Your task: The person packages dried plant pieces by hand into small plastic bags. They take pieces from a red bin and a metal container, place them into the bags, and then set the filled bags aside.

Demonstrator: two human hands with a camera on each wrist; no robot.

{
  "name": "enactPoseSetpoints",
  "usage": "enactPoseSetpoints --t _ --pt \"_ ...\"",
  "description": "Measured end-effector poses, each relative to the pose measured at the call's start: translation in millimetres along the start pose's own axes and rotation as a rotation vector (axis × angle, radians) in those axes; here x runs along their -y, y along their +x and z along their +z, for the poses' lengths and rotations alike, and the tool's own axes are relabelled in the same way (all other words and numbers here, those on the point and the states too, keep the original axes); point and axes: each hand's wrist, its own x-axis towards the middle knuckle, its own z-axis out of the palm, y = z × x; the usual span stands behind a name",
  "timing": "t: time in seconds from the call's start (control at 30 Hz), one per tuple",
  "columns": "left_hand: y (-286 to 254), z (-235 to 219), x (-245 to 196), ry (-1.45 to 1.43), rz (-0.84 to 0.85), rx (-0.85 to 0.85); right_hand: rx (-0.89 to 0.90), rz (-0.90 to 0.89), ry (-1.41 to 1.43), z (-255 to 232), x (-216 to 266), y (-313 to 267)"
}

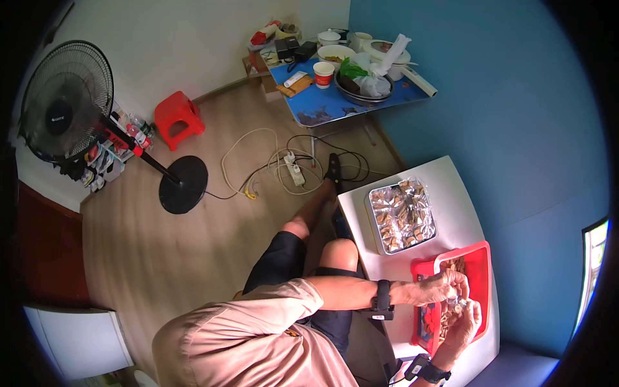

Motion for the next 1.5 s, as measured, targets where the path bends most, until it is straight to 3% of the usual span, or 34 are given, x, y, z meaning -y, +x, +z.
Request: enactPoseSetpoints --t 0.07,0.1,0.13,0.2,0.33,0.4,0.43,0.47,0.53,0.6,0.67,0.73,0.8,0.83,0.87,0.9,0.93,1.0,1.03,1.07,1.1,1.13,1.17,1.2,1.27,1.33,1.37,1.4,1.47,1.5 --pt "11.1 -5.0 6.6 -0.039 -0.042 0.009 0.043 -0.016 -0.103 -15.9 11.1 11.0" --pt "15.1 -5.7 5.2 -0.038 -0.065 0.0 -0.055 -0.081 -0.14 -12.9 12.0 11.6" --pt "19.4 -6.4 2.7 -0.04 -0.064 -0.006 0.053 -0.122 -0.237 -24.5 15.5 17.2" --pt "25.0 -1.0 -11.3 -0.046 -0.109 -0.042 0.028 -0.184 -0.511 -15.4 27.4 17.8" --pt "33.4 -7.6 -7.8 0.023 -0.097 -0.058 -0.043 -0.224 -0.74 -18.4 29.6 38.5" --pt "36.1 -11.9 -5.5 0.074 -0.092 -0.076 -0.154 -0.654 -1.254 -14.1 30.7 52.7" --pt "36.7 -11.4 -4.4 0.099 -0.088 -0.082 -0.205 -0.508 -1.441 -15.3 36.2 53.7" --pt "37.4 -11.6 -2.3 0.124 -0.083 -0.091 -0.202 -0.507 -1.441 -25.5 29.9 61.3" --pt "38.3 -12.3 0.3 0.178 -0.074 -0.102 -0.065 -0.395 -1.641 -45.9 15.0 77.7" --pt "40.7 -14.3 3.7 0.242 -0.053 -0.127 -0.057 -0.466 -1.666 -26.3 19.8 74.3" --pt "39.6 -14.1 6.3 0.305 -0.032 -0.147 -0.168 -0.523 -1.552 -16.9 22.5 72.6" --pt "42.9 -14.0 16.0 0.368 -0.002 -0.169 -0.02 -0.353 -1.719 -21.6 18.9 76.1" --pt "48.3 -16.2 26.9 0.363 0.006 -0.198 -0.014 -0.523 -1.63 -30.1 14.9 81.0" --pt "52.7 -18.0 35.9 0.336 0.003 -0.207 -0.008 -0.527 -1.63 -32.9 10.9 84.9" --pt "57.2 -19.9 44.8 0.309 -0.001 -0.217 -0.026 -0.418 -1.781 -36.0 6.0 87.2" --pt "59.6 -22.2 53.6 0.392 0.114 -0.208 -0.049 -0.302 -1.929 -35.5 4.7 86.6" --pt "62.9 -22.0 60.4 0.475 0.234 -0.199 -0.052 -0.308 -1.93 -29.2 8.7 81.4" --pt "72.3 -22.6 68.5 0.478 0.145 -0.156 0.02 -0.488 -1.563 -15.0 15.8 77.5" --pt "70.6 -26.7 74.2 0.494 0.17 -0.165 -0.039 -0.64 -1.604 -25.9 12.5 81.7" --pt "69.1 -31.0 79.7 0.511 0.195 -0.175 -0.042 -0.638 -1.603 -37.1 7.0 85.5" --pt "70.0 -31.9 84.6 0.509 0.254 -0.163 0.035 -0.546 -1.781 -48.5 1.8 89.4" --pt "62.1 -27.5 73.0 0.454 0.271 -0.185 0.114 -0.447 -1.957 -58.3 0.3 91.6" --pt "48.1 -20.1 48.2 0.399 0.289 -0.207 0.119 -0.558 -1.802 -43.1 3.5 85.1" --pt "33.4 -14.5 17.9 0.158 0.041 -0.165 -0.036 -0.449 -1.617 -28.2 8.1 81.4" --pt "27.4 -17.8 20.0 0.132 0.053 -0.144 -0.051 -0.517 -1.616 -33.5 3.5 79.4" --pt "27.3 -20.1 34.0 -0.02 0.071 -0.111 0.086 -0.579 -1.938 -44.3 -6.8 82.7" --pt "31.9 -21.6 36.9 -0.16 0.097 -0.092 0.012 -0.52 -1.841 -36.8 -4.2 80.4" --pt "23.0 -18.1 13.2 0.062 0.106 -0.152 -0.119 -0.424 -1.698 -12.6 3.8 73.5" --pt "22.7 -24.9 21.4 -0.008 0.203 -0.084 -0.048 -0.601 -1.718 -18.0 7.8 77.2" --pt "23.3 -24.6 27.0 -0.009 0.201 -0.083 -0.05 -0.599 -1.718 -23.5 7.3 78.0"
